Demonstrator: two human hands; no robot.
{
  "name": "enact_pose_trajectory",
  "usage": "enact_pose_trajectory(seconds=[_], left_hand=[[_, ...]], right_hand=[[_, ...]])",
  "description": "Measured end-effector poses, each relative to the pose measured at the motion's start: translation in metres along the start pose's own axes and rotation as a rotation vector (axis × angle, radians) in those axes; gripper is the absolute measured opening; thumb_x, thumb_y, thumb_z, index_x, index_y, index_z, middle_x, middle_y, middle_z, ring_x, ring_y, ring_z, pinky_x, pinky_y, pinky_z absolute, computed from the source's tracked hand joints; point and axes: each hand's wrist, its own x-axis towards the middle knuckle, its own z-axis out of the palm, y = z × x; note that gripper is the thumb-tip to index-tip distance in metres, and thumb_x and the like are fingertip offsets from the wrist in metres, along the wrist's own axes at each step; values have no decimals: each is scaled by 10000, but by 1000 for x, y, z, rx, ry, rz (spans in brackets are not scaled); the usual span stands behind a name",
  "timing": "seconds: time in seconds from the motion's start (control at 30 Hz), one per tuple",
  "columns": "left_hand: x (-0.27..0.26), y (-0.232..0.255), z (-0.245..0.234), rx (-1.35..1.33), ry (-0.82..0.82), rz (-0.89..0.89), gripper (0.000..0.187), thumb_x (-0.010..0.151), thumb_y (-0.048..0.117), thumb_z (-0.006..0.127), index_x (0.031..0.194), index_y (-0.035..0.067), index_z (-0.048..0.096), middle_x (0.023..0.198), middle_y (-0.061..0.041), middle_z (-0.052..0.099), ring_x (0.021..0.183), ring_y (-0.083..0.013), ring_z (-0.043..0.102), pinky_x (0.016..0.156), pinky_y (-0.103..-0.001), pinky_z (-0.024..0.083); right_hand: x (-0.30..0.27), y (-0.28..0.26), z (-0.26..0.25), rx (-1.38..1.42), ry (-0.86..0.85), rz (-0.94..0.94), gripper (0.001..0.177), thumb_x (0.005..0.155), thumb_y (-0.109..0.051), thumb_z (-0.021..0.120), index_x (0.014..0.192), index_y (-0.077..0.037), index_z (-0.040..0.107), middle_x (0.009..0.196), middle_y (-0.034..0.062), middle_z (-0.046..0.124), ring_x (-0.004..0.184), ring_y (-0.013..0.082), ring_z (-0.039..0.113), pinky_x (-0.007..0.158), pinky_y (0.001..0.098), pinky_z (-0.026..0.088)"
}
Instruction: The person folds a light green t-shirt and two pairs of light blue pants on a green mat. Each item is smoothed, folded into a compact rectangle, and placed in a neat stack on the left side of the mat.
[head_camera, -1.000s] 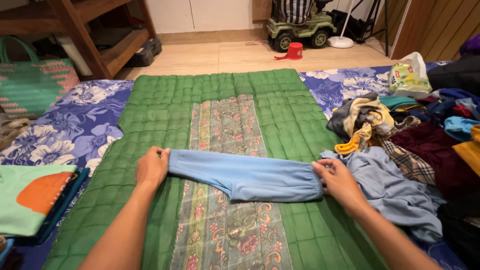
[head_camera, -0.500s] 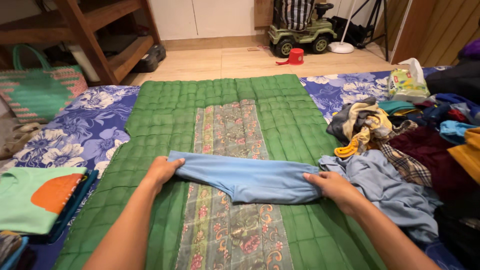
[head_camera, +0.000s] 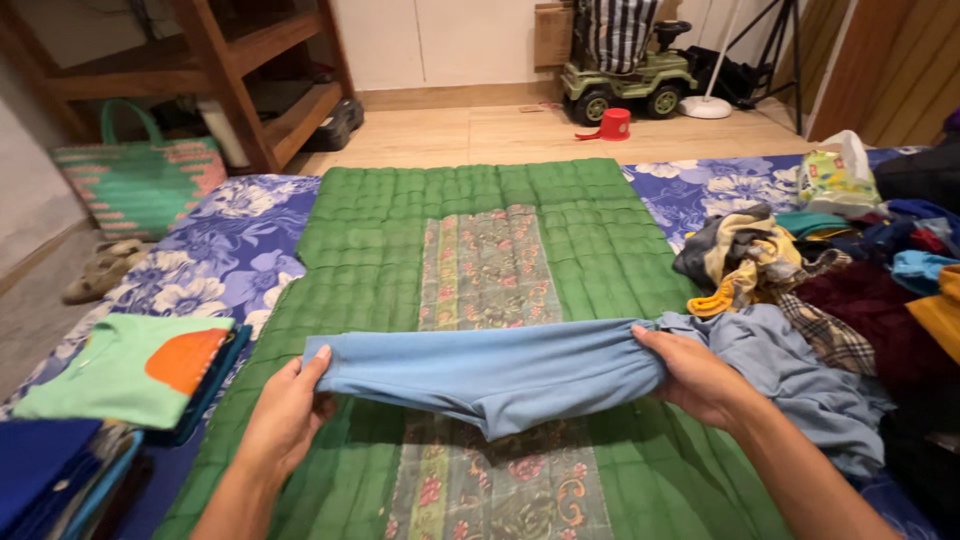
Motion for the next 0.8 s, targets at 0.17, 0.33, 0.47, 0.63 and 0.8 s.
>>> enact_pose_trajectory(seconds=[0.17,0.33,0.47,0.63,0.8], left_hand=[[-5,-20,-20,130,98,-20,326,987,375,641,996,50,626,740,-23,510,601,-141,453,528,-320,360],[0,-50,-25,571,151,44,408,950,390,649,1021,-6,717,781,-88,674,637,-171,574,562,-329,468],[-2,-51,-20,681,232,25,460,963,428,620,1072,-10,707,849,-152,726,763,-273,692,679,-415,577],[-19,-42,-2,1033,378,127,527,996,509,565,1161,30,711,1103,-258,712,1080,-436,662,915,-513,516],[-36,-34,16,1104,416,156,488,974,454,586,1251,57,648,1159,-246,701,1099,-449,649,900,-545,511]], right_hand=[[1,11,1,-43,-2,50,414,978,-381,567,1167,-31,683,1044,47,746,884,153,678,818,364,554],[15,46,-14,-499,80,10,482,954,-416,650,1200,-8,731,950,62,737,764,144,626,695,326,524],[24,54,-24,-436,68,28,483,935,-408,657,1194,-8,736,947,39,727,758,125,628,691,309,535],[22,55,-25,-395,10,-28,490,936,-396,661,1219,0,718,974,20,719,812,102,631,726,282,524],[16,45,-24,-382,72,16,505,880,-320,721,1316,-83,631,1044,41,733,911,152,653,775,334,534]])
